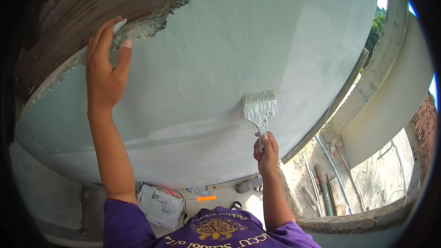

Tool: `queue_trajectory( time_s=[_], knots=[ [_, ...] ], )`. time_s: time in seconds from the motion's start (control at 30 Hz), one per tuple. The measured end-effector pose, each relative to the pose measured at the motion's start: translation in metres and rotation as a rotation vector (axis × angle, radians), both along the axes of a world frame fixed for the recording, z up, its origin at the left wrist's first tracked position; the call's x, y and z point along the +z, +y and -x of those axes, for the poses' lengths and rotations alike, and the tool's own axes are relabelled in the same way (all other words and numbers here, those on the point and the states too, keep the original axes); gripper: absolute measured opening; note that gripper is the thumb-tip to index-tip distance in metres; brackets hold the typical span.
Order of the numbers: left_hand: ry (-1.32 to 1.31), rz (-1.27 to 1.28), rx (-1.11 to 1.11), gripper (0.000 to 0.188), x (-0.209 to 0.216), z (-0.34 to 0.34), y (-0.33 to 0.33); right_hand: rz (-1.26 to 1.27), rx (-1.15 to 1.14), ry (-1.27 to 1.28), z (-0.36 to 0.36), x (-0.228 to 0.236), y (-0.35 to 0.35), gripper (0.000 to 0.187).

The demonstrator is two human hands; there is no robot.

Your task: The person is painting an interior wall with white paint using a brush.

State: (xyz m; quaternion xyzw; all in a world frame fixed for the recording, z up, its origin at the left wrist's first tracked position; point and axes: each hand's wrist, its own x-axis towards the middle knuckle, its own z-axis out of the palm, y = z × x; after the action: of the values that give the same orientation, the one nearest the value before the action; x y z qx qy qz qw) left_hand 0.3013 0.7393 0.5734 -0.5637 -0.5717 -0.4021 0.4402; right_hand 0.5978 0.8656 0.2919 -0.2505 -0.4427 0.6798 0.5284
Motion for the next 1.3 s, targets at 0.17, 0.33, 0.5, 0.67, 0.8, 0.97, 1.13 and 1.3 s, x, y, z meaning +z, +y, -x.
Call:
queue_trajectory(
  time_s=[0.17,0.33,0.5,0.67,0.8,0.97,1.13,1.3],
  knots=[
    [-0.045,0.011,0.229,0.044,0.005,0.035,-0.038,0.155,-0.134,-0.066,0.0,-0.037,-0.028,0.029],
    [0.0,0.173,0.266,0.048,0.0,0.056,-0.049,0.1,-0.203,-0.087,-0.015,-0.02,-0.037,0.031],
    [-0.009,0.187,0.245,0.051,-0.002,0.06,-0.05,-0.148,-0.262,-0.081,-0.01,0.015,-0.02,0.033],
    [-0.01,0.162,0.244,0.051,-0.005,0.064,-0.05,-0.075,-0.349,-0.238,0.006,-0.011,-0.022,0.034],
    [-0.019,0.171,0.26,0.05,-0.002,0.069,-0.049,-0.023,-0.34,-0.235,-0.009,-0.041,-0.044,0.033],
    [0.053,0.145,0.301,0.048,-0.005,0.066,-0.046,-0.041,-0.331,-0.166,-0.025,-0.026,-0.041,0.033],
    [0.101,0.111,0.353,0.046,-0.006,0.06,-0.045,-0.162,-0.307,-0.17,-0.01,-0.006,-0.022,0.034],
    [0.081,0.065,0.326,0.046,-0.004,0.062,-0.041,-0.167,-0.359,-0.292,0.005,-0.031,-0.021,0.033]
  ],
)
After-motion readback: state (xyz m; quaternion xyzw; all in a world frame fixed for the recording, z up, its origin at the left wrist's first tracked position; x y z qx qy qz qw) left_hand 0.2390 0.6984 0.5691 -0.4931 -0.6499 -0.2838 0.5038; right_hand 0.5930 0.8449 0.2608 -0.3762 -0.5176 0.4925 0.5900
